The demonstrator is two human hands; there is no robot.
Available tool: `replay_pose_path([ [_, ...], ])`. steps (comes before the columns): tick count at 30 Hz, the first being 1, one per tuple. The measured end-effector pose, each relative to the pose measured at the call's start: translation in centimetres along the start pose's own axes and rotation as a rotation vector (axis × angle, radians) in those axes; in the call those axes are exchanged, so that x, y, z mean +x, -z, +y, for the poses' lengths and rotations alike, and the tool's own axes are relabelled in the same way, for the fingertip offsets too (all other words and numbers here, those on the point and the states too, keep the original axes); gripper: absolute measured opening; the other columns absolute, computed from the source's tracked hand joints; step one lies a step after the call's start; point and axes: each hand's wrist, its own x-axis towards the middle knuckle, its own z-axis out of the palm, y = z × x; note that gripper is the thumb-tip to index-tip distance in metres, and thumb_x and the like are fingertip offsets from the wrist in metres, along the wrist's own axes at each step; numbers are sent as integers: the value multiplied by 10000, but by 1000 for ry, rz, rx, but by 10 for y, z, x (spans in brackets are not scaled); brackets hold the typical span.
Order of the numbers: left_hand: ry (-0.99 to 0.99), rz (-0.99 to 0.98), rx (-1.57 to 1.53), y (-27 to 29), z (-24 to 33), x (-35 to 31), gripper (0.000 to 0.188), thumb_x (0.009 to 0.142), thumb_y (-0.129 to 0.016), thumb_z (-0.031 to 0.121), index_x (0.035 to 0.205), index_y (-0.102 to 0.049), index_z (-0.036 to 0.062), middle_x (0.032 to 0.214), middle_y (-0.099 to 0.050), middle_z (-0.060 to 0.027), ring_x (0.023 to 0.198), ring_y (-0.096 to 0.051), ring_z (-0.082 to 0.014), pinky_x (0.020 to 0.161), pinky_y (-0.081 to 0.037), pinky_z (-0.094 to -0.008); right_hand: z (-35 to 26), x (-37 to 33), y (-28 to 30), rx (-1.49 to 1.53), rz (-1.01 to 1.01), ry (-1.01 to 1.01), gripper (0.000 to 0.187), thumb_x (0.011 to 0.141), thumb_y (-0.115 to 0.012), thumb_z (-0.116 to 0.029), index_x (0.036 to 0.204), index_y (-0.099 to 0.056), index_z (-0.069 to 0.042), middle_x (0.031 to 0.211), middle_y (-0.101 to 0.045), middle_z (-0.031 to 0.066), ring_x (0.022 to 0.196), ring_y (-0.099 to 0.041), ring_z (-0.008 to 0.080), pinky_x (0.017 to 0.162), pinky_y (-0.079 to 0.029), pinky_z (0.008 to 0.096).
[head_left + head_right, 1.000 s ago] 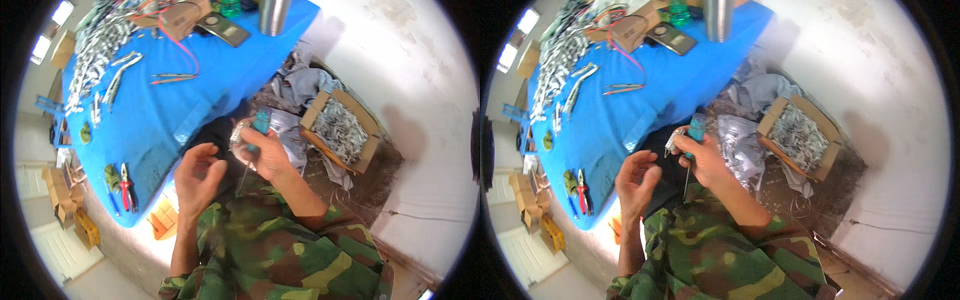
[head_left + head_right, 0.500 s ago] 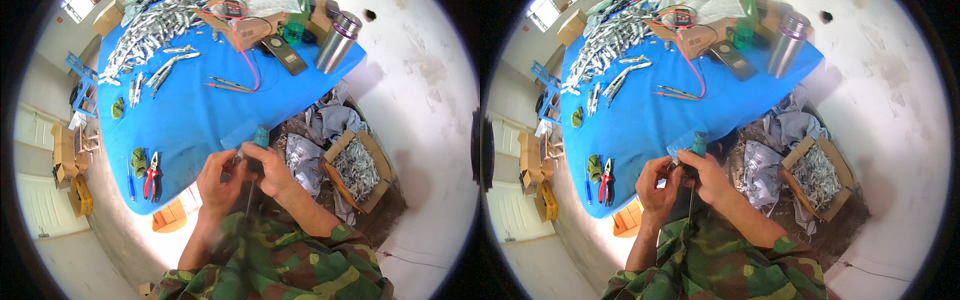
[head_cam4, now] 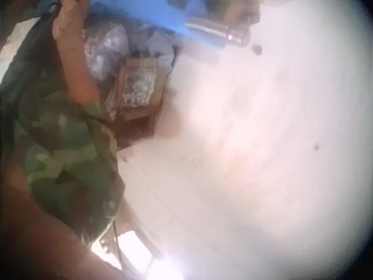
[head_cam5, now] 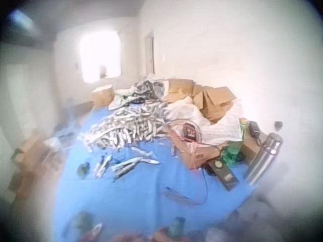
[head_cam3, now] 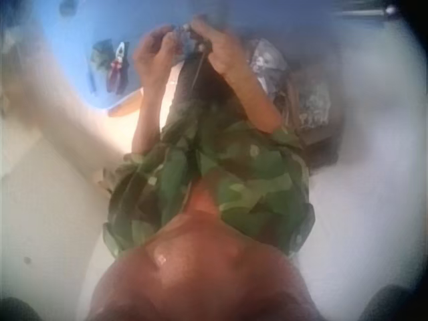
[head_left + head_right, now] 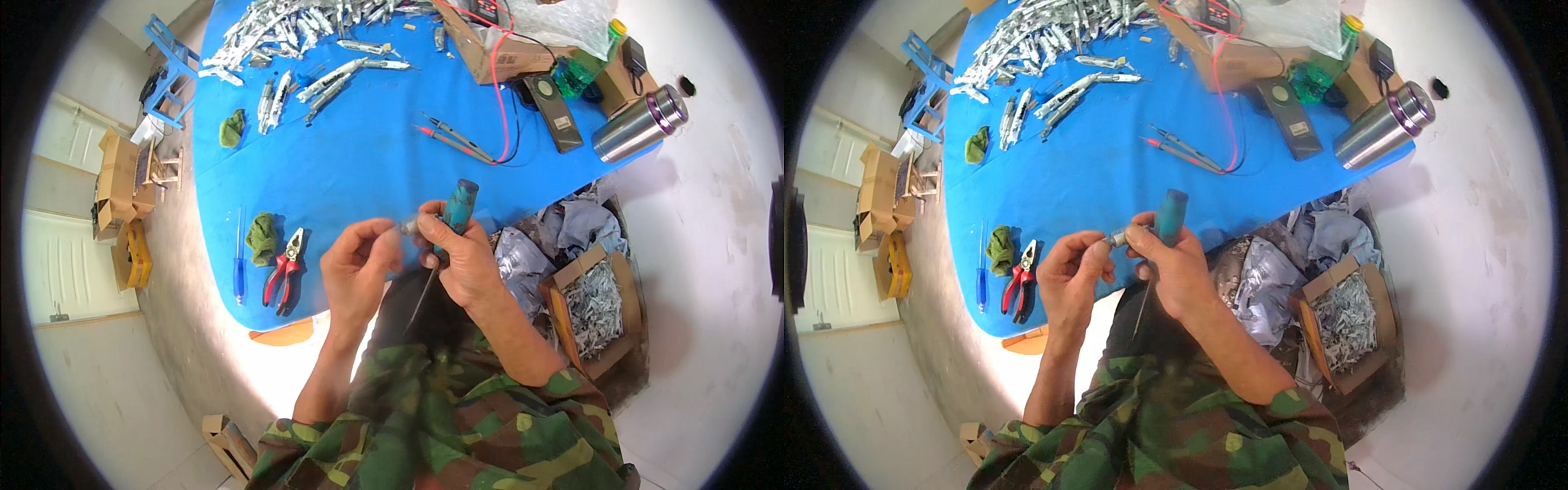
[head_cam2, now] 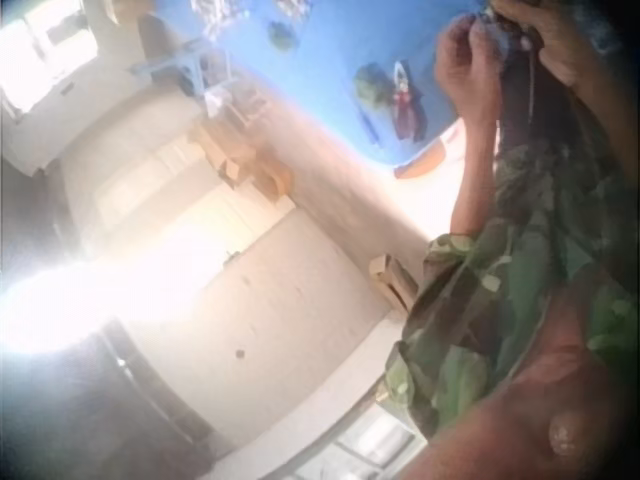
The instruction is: The person handles small metal components by hand and with pliers, using a screwdriver to adjust parts and a cloth to wipe them. They pick up components from the table, manipulate them with tools, and set them back down.
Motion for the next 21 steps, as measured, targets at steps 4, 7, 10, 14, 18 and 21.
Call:
replay_pose_path([
  [4,70,44,26,11,7,13,187,1016,-684,110,1114,-687,-50,849,-705,-82,704,-661,-125,631,-550,-262,3,12,-6,-86,-16,-19,196,957,-776,-204,1087,-670,-103,981,-690,-1,850,-632,110,631,-432,256],
  [7,92,12,54,19,10,21,193,1017,-680,109,1132,-682,-47,895,-716,-89,753,-673,-127,653,-556,-270,7,23,-7,-55,-43,-49,201,951,-782,-207,1083,-668,-105,991,-697,4,854,-632,111,636,-434,258],
  [10,51,44,-72,17,11,27,206,1013,-686,109,1153,-676,-42,973,-731,-95,822,-680,-125,678,-560,-275,7,30,-11,32,-4,-82,193,953,-777,-208,1076,-667,-108,999,-706,12,858,-636,113,637,-439,263],
  [14,103,24,-83,25,-2,32,224,1007,-700,117,1167,-674,-37,1034,-737,-93,858,-674,-122,702,-555,-273,12,37,-17,70,64,-135,171,964,-760,-213,1065,-666,-113,1018,-718,24,856,-639,116,642,-442,266],
  [18,149,39,-67,25,-9,40,218,1006,-712,141,1141,-687,-28,960,-726,-71,788,-647,-114,666,-532,-263,19,42,-18,80,35,-141,162,968,-755,-217,1054,-668,-112,1032,-723,34,849,-634,118,639,-438,262],
  [21,135,56,-58,31,-17,49,199,1010,-707,155,1098,-697,-23,888,-710,-60,731,-630,-109,631,-516,-259,18,46,-22,48,20,-139,164,959,-764,-205,1043,-669,-102,1011,-714,36,839,-624,117,628,-436,261],
])
